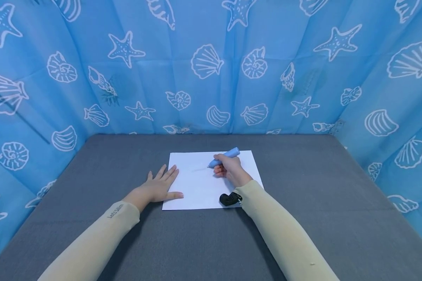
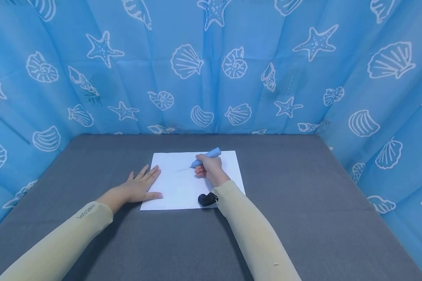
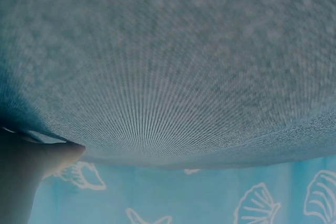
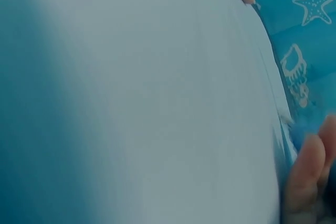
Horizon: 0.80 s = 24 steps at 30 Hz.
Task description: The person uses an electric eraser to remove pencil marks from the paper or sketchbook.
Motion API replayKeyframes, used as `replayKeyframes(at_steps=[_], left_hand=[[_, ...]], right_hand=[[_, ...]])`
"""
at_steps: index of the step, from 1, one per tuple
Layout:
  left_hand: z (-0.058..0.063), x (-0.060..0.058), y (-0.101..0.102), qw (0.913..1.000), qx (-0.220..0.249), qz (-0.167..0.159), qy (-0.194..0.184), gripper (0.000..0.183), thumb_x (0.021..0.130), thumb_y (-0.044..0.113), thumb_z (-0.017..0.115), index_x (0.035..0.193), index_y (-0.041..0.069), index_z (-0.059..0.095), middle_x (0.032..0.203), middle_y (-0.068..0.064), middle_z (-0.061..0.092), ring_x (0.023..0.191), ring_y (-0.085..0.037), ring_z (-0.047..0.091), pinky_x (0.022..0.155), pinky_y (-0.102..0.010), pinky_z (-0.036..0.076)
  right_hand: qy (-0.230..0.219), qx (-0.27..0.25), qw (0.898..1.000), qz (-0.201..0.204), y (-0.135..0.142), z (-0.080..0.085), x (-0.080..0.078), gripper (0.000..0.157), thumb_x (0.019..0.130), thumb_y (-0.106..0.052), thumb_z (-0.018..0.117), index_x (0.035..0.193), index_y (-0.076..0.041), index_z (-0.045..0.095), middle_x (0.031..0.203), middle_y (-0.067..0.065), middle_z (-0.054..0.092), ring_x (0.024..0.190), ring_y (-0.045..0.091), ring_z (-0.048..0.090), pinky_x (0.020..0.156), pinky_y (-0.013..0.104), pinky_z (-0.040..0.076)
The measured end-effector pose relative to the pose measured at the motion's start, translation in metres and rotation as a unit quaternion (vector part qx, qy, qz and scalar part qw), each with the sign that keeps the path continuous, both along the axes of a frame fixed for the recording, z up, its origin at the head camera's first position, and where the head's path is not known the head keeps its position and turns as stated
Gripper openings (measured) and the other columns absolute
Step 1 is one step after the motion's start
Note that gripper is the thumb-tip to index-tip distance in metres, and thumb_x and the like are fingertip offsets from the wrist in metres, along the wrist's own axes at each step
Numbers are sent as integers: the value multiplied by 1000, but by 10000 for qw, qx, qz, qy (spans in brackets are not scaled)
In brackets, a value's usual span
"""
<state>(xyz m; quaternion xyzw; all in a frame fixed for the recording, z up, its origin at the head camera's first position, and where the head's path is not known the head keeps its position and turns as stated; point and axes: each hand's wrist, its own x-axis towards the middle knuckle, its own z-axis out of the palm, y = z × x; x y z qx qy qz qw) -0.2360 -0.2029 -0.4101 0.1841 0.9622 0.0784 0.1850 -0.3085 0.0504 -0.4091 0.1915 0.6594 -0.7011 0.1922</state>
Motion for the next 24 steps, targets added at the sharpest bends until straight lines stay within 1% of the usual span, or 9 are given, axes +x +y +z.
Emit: replayKeyframes(at_steps=[2,4,9,20,24], left_hand=[[0,0,0,10000,1,10,-3,99,89,70,46,156,7,9,163,-12,1,146,-41,-7,106,-71,-2],[-1,0,0,10000,-11,10,-1,100,89,71,46,156,7,9,163,-12,1,146,-41,-7,106,-72,-2],[0,0,0,10000,18,-6,4,100,89,70,46,156,7,9,163,-12,0,146,-41,-7,106,-71,-2],[0,0,1,10000,14,23,-13,100,89,71,46,156,7,9,163,-12,1,146,-41,-7,106,-72,-2],[0,-1,0,10000,-4,24,4,100,89,71,46,156,8,9,163,-12,1,146,-41,-7,106,-71,-2]], right_hand=[[-9,24,9999,145,0,0,0,22,92,-19,66,83,0,62,58,5,57,45,9,54,46,22,50],[-22,30,9998,208,0,0,0,22,92,-19,66,82,0,63,58,4,57,45,9,54,45,22,50],[26,9,10000,81,1,1,1,22,92,-20,66,83,-1,63,59,4,58,46,10,55,46,22,50],[4,-27,9999,165,3,1,1,23,93,-21,66,83,0,63,59,5,58,45,10,55,46,22,50],[67,-15,9999,140,2,0,2,23,92,-21,66,83,0,62,59,5,57,45,10,54,46,22,50]])
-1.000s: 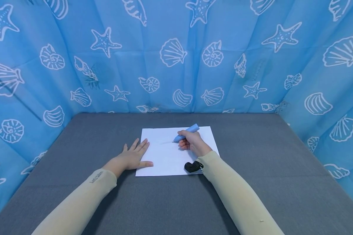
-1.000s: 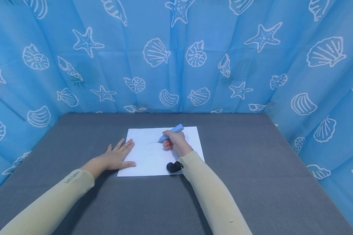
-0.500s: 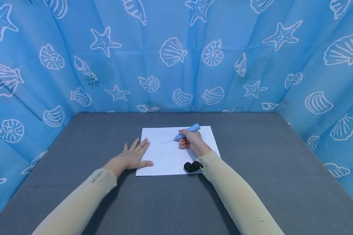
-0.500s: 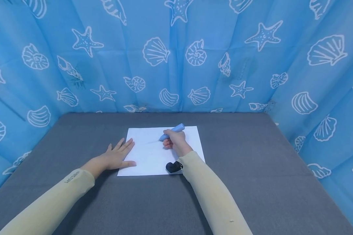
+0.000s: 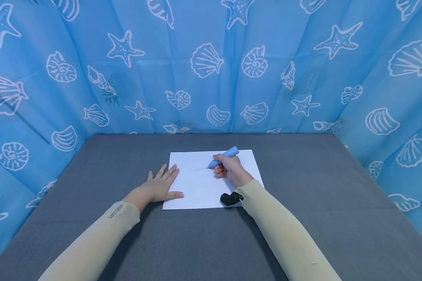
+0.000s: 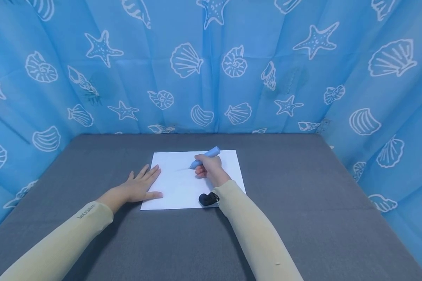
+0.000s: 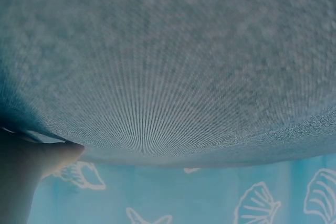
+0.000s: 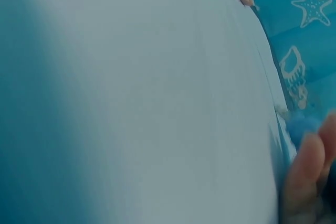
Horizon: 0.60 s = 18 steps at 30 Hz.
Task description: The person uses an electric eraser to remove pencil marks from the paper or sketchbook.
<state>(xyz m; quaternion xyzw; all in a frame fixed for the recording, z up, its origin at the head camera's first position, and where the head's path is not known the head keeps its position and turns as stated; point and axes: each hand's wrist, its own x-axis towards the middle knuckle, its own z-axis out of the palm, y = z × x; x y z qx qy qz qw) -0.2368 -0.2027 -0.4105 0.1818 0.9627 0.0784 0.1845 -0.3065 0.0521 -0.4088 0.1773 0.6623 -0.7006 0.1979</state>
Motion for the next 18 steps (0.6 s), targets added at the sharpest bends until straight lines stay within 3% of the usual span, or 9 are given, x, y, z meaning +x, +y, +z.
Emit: replayKeyframes(at_steps=[9,14,18], left_hand=[[1,1,0,10000,31,24,5,99,89,70,47,157,8,9,163,-12,1,146,-41,-7,106,-71,-2],[-1,1,0,10000,53,-4,42,99,89,71,45,157,8,9,163,-11,1,146,-41,-7,106,-71,-2],[-2,-1,0,10000,65,-42,35,100,89,71,46,157,8,8,163,-11,-1,146,-40,-9,106,-71,-3]], right_hand=[[5,84,9998,180,1,0,-1,26,93,-25,66,85,0,62,63,5,58,49,11,54,48,22,50],[-154,-130,9996,181,3,2,-3,32,94,-31,66,87,0,62,64,6,58,50,11,54,49,23,51],[-240,-311,9988,278,5,5,-4,28,94,-26,67,89,1,63,64,7,60,50,12,57,49,24,52]])
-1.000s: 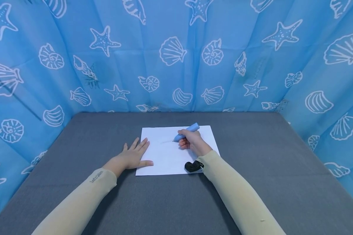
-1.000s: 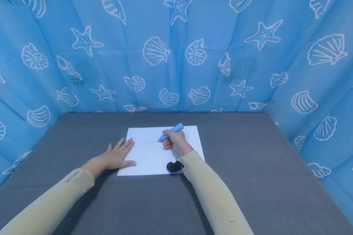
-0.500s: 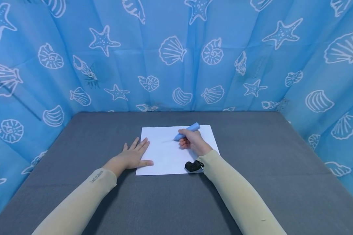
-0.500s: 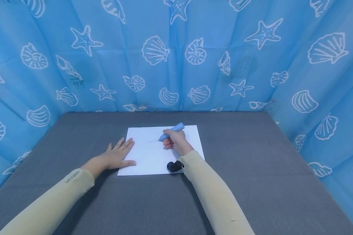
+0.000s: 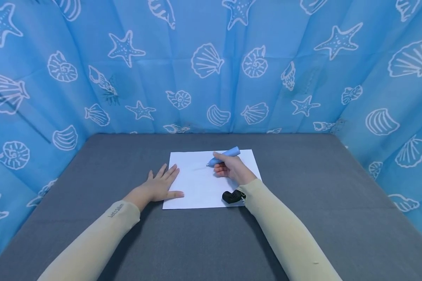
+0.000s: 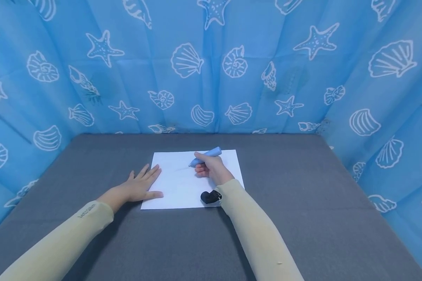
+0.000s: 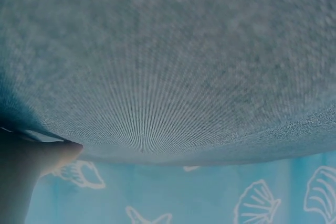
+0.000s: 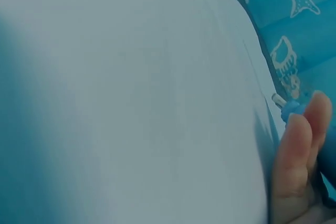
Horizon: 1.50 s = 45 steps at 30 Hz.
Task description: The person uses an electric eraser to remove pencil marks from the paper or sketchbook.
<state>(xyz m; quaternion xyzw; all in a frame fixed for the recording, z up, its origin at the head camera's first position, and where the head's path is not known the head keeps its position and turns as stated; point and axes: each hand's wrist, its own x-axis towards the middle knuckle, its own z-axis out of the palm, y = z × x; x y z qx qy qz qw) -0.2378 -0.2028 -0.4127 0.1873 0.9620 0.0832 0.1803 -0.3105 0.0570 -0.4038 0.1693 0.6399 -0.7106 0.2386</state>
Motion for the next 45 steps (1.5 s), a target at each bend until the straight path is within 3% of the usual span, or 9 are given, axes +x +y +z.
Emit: replayKeyframes(at_steps=[6,20,28,34,45], left_hand=[[-1,-1,-1,9999,-100,-20,-32,99,89,73,42,157,12,3,163,-7,-5,146,-37,-11,107,-70,-2],[3,1,-2,10000,-3,-40,14,98,90,68,47,156,7,8,163,-12,-1,145,-41,-8,105,-72,-2],[0,-1,-2,9999,-112,-12,-41,100,89,72,44,157,10,5,163,-9,-3,146,-39,-10,107,-70,-2],[-3,-1,-3,10000,-82,-42,11,100,89,72,44,157,9,6,163,-10,-2,146,-39,-9,106,-72,-2],[-1,0,-3,9999,-110,-18,18,98,90,69,46,157,8,7,163,-10,-1,146,-40,-8,106,-72,-2]], right_hand=[[-42,-75,9999,106,2,0,-2,22,95,-20,63,90,1,62,65,8,62,51,13,60,49,25,53],[-10,352,9990,-284,-9,-1,-1,22,92,-20,65,86,0,64,62,6,61,49,11,59,48,23,52],[-19,391,9992,-100,-8,-2,-1,20,92,-19,66,89,1,64,63,6,60,48,11,56,48,23,51],[-3,326,9989,-337,-8,-2,0,22,91,-21,67,89,1,63,63,6,61,48,11,58,48,23,52],[110,339,9991,-240,-9,-4,0,21,91,-20,67,87,1,63,62,6,60,47,10,57,47,23,51]])
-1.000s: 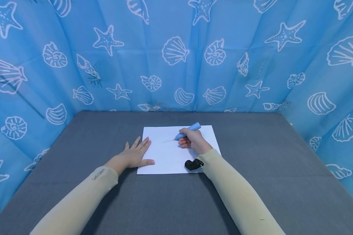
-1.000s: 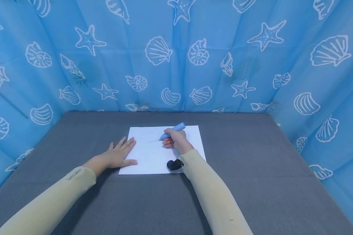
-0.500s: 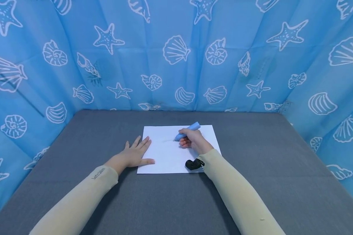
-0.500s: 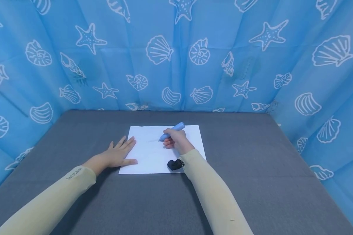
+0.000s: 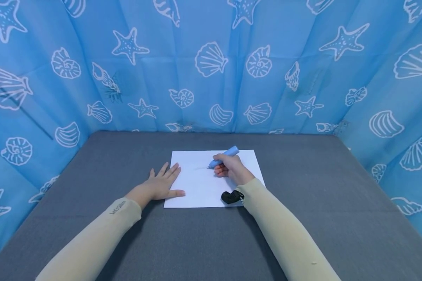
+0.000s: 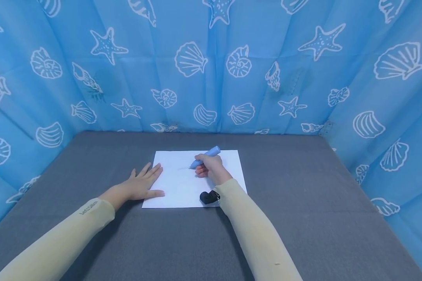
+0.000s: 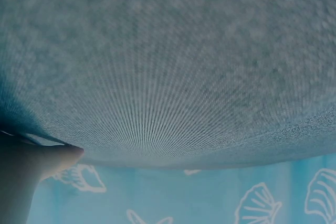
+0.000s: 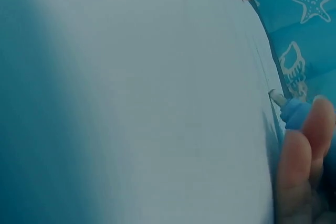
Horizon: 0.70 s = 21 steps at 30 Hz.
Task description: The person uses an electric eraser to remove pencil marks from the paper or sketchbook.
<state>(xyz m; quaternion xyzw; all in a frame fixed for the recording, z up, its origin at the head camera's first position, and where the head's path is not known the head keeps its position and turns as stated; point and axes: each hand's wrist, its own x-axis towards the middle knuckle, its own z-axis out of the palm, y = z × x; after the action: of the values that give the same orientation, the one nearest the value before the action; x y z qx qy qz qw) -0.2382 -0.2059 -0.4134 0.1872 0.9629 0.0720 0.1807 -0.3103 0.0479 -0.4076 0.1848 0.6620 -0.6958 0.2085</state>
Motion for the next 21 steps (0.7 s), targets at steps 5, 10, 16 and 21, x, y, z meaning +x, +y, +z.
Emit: replayKeyframes(at_steps=[5,10,16,21], left_hand=[[-1,-1,0,10000,-40,23,17,99,89,71,45,157,9,8,163,-10,-1,146,-40,-8,106,-72,-2],[0,1,1,10000,-3,14,22,99,89,71,46,157,9,8,163,-11,0,146,-40,-8,106,-72,-2],[1,1,1,10000,45,30,6,98,90,70,46,157,8,8,163,-11,0,146,-41,-8,106,-71,-3],[0,1,2,10000,60,38,12,98,90,70,46,157,8,9,163,-11,0,146,-41,-8,106,-71,-3]], right_hand=[[39,16,10000,41,1,0,1,22,91,-20,67,87,1,64,61,6,60,47,10,56,47,23,51],[33,45,10000,71,1,0,1,22,92,-20,67,88,1,64,63,6,60,48,10,57,48,23,51],[33,-23,10000,-53,1,0,2,22,91,-20,67,88,1,63,62,6,60,48,11,57,48,23,51],[76,-18,10000,24,1,0,2,21,91,-18,67,87,1,63,61,6,59,47,10,55,47,23,51]])
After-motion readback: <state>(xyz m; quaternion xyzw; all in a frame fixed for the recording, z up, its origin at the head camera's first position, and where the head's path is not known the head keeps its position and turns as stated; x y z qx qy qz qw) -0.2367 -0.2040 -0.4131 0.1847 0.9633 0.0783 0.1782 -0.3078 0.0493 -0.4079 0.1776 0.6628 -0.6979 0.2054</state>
